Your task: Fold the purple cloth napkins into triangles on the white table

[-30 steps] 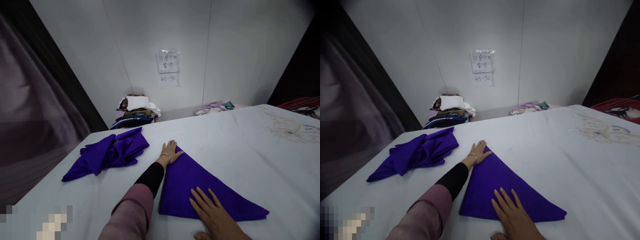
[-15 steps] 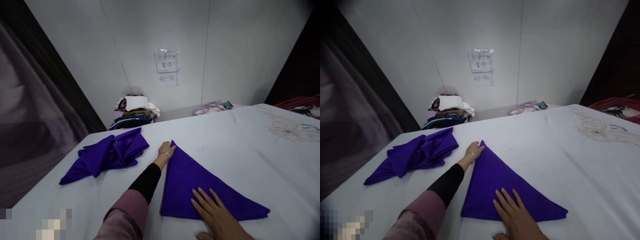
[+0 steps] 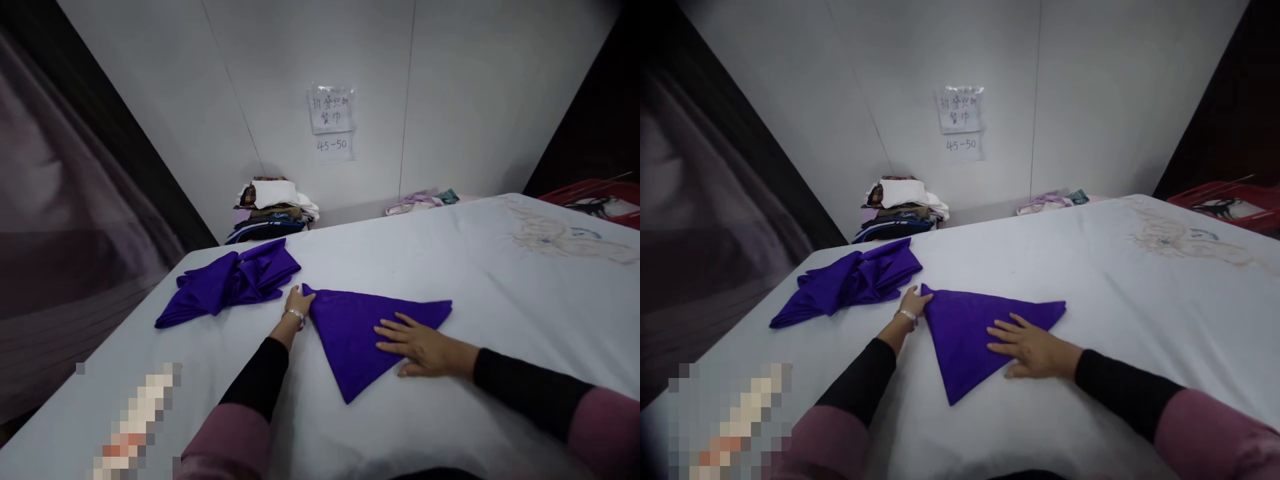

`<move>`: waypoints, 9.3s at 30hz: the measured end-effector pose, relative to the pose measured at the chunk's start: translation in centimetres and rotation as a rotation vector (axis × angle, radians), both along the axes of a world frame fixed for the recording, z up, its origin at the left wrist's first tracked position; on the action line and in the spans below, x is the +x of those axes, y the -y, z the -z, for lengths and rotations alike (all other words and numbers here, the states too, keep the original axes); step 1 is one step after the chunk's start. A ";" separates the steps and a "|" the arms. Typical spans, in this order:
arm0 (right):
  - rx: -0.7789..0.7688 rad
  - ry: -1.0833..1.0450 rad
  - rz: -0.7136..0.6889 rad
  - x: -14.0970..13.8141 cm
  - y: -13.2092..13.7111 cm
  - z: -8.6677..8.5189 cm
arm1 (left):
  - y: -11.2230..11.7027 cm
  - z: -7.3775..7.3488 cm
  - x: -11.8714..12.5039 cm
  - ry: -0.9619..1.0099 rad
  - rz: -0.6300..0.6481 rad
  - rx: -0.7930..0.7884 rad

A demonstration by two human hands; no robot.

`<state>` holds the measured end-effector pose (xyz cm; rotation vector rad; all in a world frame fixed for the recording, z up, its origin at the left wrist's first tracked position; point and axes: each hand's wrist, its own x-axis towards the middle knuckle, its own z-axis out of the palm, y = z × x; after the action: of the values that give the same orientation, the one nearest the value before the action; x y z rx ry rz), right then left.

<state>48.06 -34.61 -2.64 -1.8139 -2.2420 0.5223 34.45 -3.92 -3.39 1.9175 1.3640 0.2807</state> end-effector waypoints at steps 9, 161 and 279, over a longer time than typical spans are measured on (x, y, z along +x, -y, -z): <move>0.162 0.070 0.034 -1.3 0.9 -0.1 | 2.5 -0.4 -6.0 0.192 -0.128 -0.174; 0.223 0.296 0.366 0.9 -2.8 5.2 | 13.9 0.8 -5.9 -0.104 0.770 0.481; 0.016 0.303 0.649 7.8 -4.2 3.0 | 16.1 2.0 -2.0 -0.230 0.880 0.620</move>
<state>55.86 -30.43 -5.59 -2.5739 -1.6292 0.1077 32.50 -19.99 -5.35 2.9317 0.4460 0.0339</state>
